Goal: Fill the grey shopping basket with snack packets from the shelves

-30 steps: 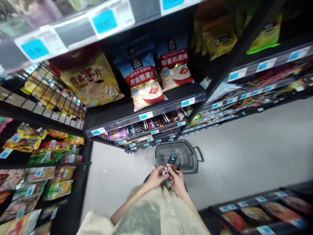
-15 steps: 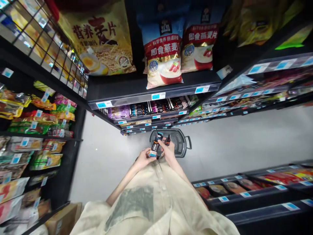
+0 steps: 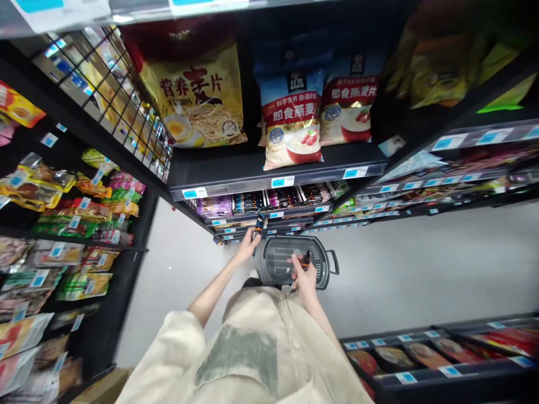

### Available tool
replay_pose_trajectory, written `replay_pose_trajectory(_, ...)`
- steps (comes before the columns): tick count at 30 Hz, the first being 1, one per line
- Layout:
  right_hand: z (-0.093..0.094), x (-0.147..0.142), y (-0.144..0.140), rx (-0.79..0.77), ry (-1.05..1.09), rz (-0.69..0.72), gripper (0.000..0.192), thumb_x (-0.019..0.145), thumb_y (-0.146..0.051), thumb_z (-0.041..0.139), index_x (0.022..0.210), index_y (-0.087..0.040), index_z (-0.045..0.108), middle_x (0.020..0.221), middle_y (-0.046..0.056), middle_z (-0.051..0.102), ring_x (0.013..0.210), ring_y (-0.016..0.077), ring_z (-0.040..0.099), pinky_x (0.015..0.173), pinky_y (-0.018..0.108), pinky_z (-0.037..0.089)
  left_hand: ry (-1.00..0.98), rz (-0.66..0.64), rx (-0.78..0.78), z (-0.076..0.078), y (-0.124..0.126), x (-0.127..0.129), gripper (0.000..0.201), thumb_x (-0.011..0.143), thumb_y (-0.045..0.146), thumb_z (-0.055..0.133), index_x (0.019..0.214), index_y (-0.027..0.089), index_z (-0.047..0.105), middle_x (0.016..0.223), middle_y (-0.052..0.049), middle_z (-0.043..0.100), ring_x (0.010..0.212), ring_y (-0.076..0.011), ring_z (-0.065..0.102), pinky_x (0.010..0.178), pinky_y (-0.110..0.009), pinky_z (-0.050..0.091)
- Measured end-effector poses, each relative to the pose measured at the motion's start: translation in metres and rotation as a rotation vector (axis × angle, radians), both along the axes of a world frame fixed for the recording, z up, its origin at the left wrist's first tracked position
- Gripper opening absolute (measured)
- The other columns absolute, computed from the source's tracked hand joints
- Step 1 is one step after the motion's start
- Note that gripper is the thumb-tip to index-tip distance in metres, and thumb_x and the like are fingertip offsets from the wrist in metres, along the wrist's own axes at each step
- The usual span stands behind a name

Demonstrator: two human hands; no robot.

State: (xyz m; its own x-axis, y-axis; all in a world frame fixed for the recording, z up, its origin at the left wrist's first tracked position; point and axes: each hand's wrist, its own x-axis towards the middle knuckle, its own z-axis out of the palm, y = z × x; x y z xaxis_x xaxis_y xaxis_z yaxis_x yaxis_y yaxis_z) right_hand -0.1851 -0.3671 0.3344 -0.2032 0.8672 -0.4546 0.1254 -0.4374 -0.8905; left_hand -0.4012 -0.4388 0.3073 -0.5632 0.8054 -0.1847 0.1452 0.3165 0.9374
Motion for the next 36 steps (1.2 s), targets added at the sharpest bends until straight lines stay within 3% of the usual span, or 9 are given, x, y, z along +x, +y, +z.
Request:
replay_pose_trajectory(3, -0.003, 0.030, 0.010, -0.030, -0.069, -0.128, 0.065, 0.060, -0.071, 0.086, 0.093, -0.019, 0.067, 0.081, 0.009, 0.077, 0.040, 0.0111, 0.045, 0.033, 0.025, 0.033, 0.197, -0.117, -0.024, 0.016, 0.048, -0.068, 0.031, 0.106, 0.025, 0.048, 0.134, 0.015, 0.054, 0.119, -0.010, 0.070, 0.104, -0.0183, 0.066, 0.097, -0.031, 0.052)
replay_pose_trajectory(6, -0.008, 0.064, 0.007, -0.035, -0.131, -0.263, 0.070, 0.057, -0.073, 0.087, 0.094, -0.016, 0.069, 0.080, 0.009, 0.077, 0.041, 0.0104, 0.045, 0.032, 0.024, 0.034, 0.469, -0.234, -0.193, 0.026, 0.093, -0.120, 0.035, 0.110, 0.023, 0.040, 0.141, 0.011, 0.052, 0.138, -0.012, 0.066, 0.124, -0.0158, 0.061, 0.110, -0.027, 0.044)
replay_pose_trajectory(11, -0.020, 0.110, -0.018, -0.065, -0.192, -0.481, 0.075, 0.048, -0.074, 0.091, 0.093, -0.018, 0.070, 0.078, 0.007, 0.075, 0.040, 0.0110, 0.045, 0.030, 0.024, 0.032, 0.538, -0.286, -0.472, 0.014, 0.134, -0.162, 0.034, 0.097, 0.012, 0.057, 0.129, 0.009, 0.066, 0.135, -0.019, 0.070, 0.121, -0.0255, 0.065, 0.108, -0.033, 0.046)
replay_pose_trajectory(14, -0.027, 0.124, -0.032, -0.110, -0.219, -0.553, 0.074, 0.045, -0.072, 0.093, 0.090, -0.018, 0.070, 0.079, 0.007, 0.075, 0.041, 0.0109, 0.045, 0.028, 0.024, 0.032, 0.592, -0.264, -0.591, 0.000, 0.143, -0.169, 0.041, 0.090, 0.011, 0.060, 0.131, 0.008, 0.066, 0.135, -0.022, 0.070, 0.122, -0.0295, 0.066, 0.109, -0.036, 0.045)
replay_pose_trajectory(20, -0.027, 0.125, -0.030, -0.173, -0.195, -0.632, 0.073, 0.046, -0.069, 0.095, 0.093, -0.018, 0.069, 0.068, 0.000, 0.065, 0.043, 0.0125, 0.046, 0.029, 0.024, 0.034, 0.740, -0.201, -0.670, -0.019, 0.147, -0.151, 0.050, 0.105, 0.026, 0.042, 0.146, 0.004, 0.058, 0.148, -0.027, 0.059, 0.139, -0.0381, 0.053, 0.121, -0.052, 0.035)
replay_pose_trajectory(26, -0.001, 0.119, 0.006, -0.112, 0.231, -0.687, 0.058, 0.065, -0.072, 0.085, 0.097, -0.026, 0.070, 0.069, -0.001, 0.065, 0.046, 0.0160, 0.055, 0.038, 0.028, 0.042, 0.827, -0.288, -0.672, -0.029, 0.136, -0.136, 0.056, 0.108, 0.035, 0.039, 0.161, 0.017, 0.046, 0.164, -0.020, 0.041, 0.152, -0.0411, 0.031, 0.124, -0.066, 0.024)
replay_pose_trajectory(31, 0.027, 0.117, 0.023, -0.050, 0.391, -0.673, 0.048, 0.073, -0.054, 0.088, 0.103, -0.023, 0.067, 0.084, 0.001, 0.076, 0.062, 0.0162, 0.068, 0.052, 0.027, 0.055, 0.856, -0.318, -0.761, -0.034, 0.146, -0.146, 0.070, 0.098, 0.018, 0.055, 0.165, 0.016, 0.038, 0.165, -0.024, 0.038, 0.151, -0.0452, 0.032, 0.119, -0.068, 0.028)
replay_pose_trajectory(34, 0.036, 0.115, 0.031, -0.066, 0.492, -0.635, 0.042, 0.076, -0.045, 0.088, 0.104, -0.023, 0.067, 0.100, 0.006, 0.080, 0.081, 0.0224, 0.076, 0.065, 0.035, 0.064, 1.002, -0.267, -0.650, -0.039, 0.149, -0.142, 0.075, 0.094, 0.013, 0.056, 0.166, 0.017, 0.037, 0.164, -0.026, 0.039, 0.151, -0.0448, 0.035, 0.120, -0.067, 0.029)
replay_pose_trajectory(36, 0.039, 0.112, 0.034, -0.096, 0.558, -0.617, 0.040, 0.076, -0.040, 0.089, 0.104, -0.023, 0.067, 0.109, 0.007, 0.080, 0.095, 0.0266, 0.078, 0.074, 0.042, 0.066, 1.064, -0.342, -0.550, -0.042, 0.146, -0.136, 0.080, 0.092, 0.010, 0.055, 0.168, 0.018, 0.032, 0.168, -0.023, 0.035, 0.154, -0.0414, 0.032, 0.123, -0.062, 0.030)
